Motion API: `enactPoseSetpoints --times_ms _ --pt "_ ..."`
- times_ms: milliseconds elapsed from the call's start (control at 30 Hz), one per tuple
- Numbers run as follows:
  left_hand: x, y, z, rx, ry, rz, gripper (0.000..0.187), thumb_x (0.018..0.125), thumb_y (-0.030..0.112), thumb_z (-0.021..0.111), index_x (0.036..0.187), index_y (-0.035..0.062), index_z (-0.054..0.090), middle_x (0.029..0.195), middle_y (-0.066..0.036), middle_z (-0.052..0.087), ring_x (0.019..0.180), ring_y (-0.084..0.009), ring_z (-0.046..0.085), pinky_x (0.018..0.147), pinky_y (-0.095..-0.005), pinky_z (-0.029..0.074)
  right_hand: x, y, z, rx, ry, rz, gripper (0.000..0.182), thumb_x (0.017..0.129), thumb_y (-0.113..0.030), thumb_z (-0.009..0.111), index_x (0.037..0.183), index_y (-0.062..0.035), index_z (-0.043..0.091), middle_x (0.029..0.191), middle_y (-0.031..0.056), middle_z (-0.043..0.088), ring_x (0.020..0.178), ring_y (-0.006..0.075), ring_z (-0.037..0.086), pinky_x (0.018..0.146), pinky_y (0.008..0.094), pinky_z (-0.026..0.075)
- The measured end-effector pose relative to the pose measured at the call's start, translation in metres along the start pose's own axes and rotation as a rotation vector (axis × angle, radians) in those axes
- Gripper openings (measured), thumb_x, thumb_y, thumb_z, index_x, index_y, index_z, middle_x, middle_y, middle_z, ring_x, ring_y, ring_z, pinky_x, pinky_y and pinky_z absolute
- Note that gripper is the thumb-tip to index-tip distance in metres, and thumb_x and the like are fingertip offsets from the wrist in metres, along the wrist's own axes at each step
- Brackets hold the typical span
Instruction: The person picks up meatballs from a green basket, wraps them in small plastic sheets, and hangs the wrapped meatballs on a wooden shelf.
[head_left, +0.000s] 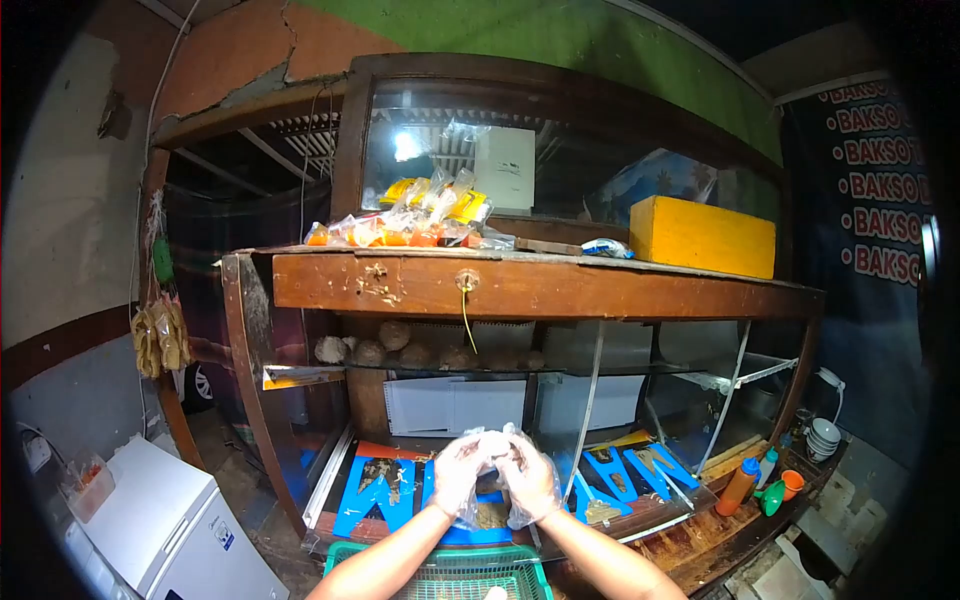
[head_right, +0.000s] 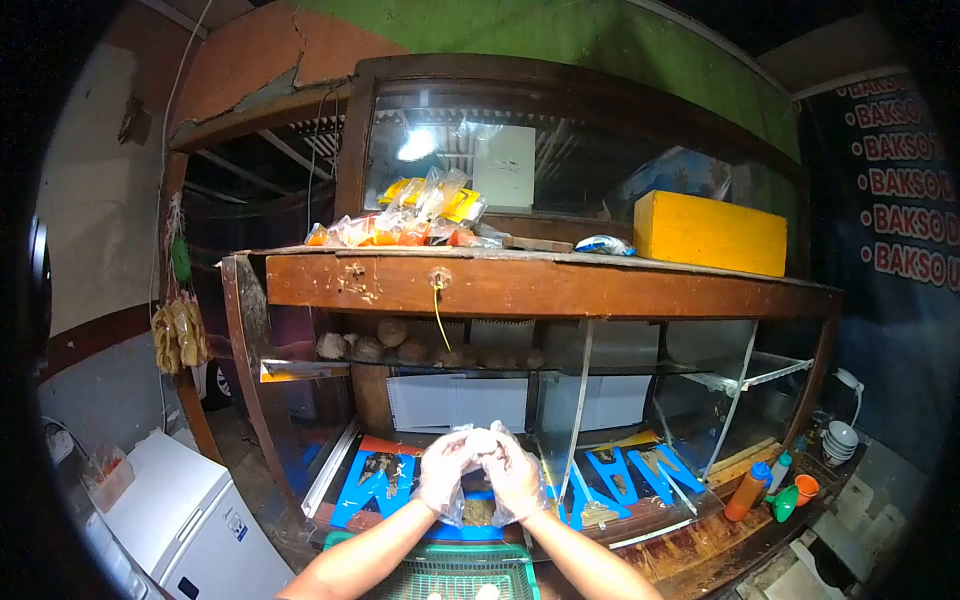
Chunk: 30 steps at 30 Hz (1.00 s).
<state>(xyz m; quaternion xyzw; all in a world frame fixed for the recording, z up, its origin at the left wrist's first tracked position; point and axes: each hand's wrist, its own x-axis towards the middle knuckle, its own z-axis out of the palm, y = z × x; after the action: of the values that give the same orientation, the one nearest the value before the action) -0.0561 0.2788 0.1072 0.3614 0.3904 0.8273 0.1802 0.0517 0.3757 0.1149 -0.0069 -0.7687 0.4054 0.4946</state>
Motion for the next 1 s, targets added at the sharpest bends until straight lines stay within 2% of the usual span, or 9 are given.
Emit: enactPoseSetpoints --times_ms 233,300,367,400,533,700,733,867,1000 --pt "0.049 -0.011 0.017 0.118 -0.029 0.155 0.034 0.088 0.013 0.072 0.116 -0.0037 0.064 0.11 -0.011 0.069 0.098 -0.0154 0.065 0.088 -0.0282 0.053 0.03 0.038 0.0 -0.077 0.086 -0.169 0.056 0.084 -0.008 0.064 0.138 -0.002 0.05 0.081 0.0038 0.064 0.062 0.0097 0.061 0.059 0.0261 0.052" --pt "0.064 -0.001 0.03 0.27 0.015 0.228 0.041 0.086 0.015 0.074 0.118 -0.0065 0.062 0.111 -0.014 0.068 0.1 -0.0183 0.065 0.089 -0.0293 0.052 0.039 0.019 -0.007 -0.204 0.104 -0.109 0.06 0.08 -0.014 0.068 0.136 -0.0025 0.05 0.105 0.0186 0.065 0.078 0.0273 0.063 0.07 0.0372 0.052" --pt "0.083 0.0 0.035 0.365 -0.018 0.333 0.039 0.084 0.013 0.072 0.117 -0.0076 0.063 0.112 -0.016 0.069 0.101 -0.0195 0.065 0.091 -0.0299 0.052 0.058 0.036 -0.008 -0.164 0.13 -0.154 0.067 0.079 -0.016 0.068 0.14 -0.0006 0.046 0.104 0.0205 0.064 0.075 0.0286 0.062 0.07 0.0381 0.051" --pt "0.089 0.004 0.043 0.42 0.019 0.355 0.038 0.083 0.011 0.071 0.116 -0.0074 0.064 0.111 -0.016 0.069 0.101 -0.0199 0.065 0.09 -0.0304 0.052 0.073 0.062 -0.006 -0.21 0.144 -0.278 0.077 0.082 -0.013 0.064 0.151 -0.0044 0.031 0.07 0.0071 0.059 0.057 0.014 0.055 0.057 0.0302 0.049" --pt "0.121 0.003 0.061 0.524 0.074 0.495 0.034 0.082 0.008 0.068 0.114 -0.0048 0.067 0.11 -0.015 0.07 0.102 -0.0197 0.066 0.09 -0.0311 0.052 0.101 0.037 -0.016 -0.24 0.113 -0.107 0.084 0.081 -0.013 0.063 0.155 -0.0127 0.023 0.089 0.0167 0.067 0.068 0.0214 0.064 0.065 0.0328 0.053" --pt "0.144 0.013 0.079 0.499 -0.022 0.336 0.033 0.083 0.008 0.065 0.114 -0.0051 0.066 0.107 -0.013 0.07 0.099 -0.0174 0.065 0.088 -0.0295 0.051 0.125 0.035 -0.029 -0.353 0.099 -0.15 0.093 0.079 -0.018 0.063 0.157 -0.0172 0.012 0.132 0.0332 0.051 0.105 0.0447 0.063 0.087 0.0411 0.052" --pt "0.148 0.013 0.078 0.605 -0.052 0.361 0.033 0.084 0.008 0.061 0.113 -0.0053 0.066 0.107 -0.013 0.07 0.1 -0.0172 0.064 0.089 -0.0298 0.05 0.122 0.024 -0.028 -0.245 0.144 -0.148 0.05 0.079 -0.013 0.066 0.127 -0.0124 0.05 0.127 0.0163 0.059 0.121 0.0346 0.056 0.101 0.0406 0.045" --pt "0.158 0.002 0.084 0.425 -0.165 0.341 0.032 0.084 0.006 0.058 0.113 -0.0037 0.066 0.108 -0.013 0.07 0.101 -0.0164 0.064 0.091 -0.0294 0.049 0.14 0.06 -0.033 -0.206 0.145 -0.239 0.051 0.079 -0.013 0.066 0.128 -0.0122 0.05 0.129 0.0162 0.058 0.121 0.0356 0.055 0.102 0.041 0.044" --pt "0.179 -0.014 0.082 0.705 -0.173 0.304 0.034 0.084 0.007 0.056 0.115 0.0012 0.067 0.113 -0.012 0.07 0.103 -0.017 0.065 0.093 -0.0307 0.049 0.157 0.093 -0.041 -0.25 -0.005 -0.251 0.072 0.087 -0.024 0.067 0.147 -0.0053 0.031 0.135 0.0213 0.054 0.126 0.0336 0.052 0.106 0.0357 0.041"
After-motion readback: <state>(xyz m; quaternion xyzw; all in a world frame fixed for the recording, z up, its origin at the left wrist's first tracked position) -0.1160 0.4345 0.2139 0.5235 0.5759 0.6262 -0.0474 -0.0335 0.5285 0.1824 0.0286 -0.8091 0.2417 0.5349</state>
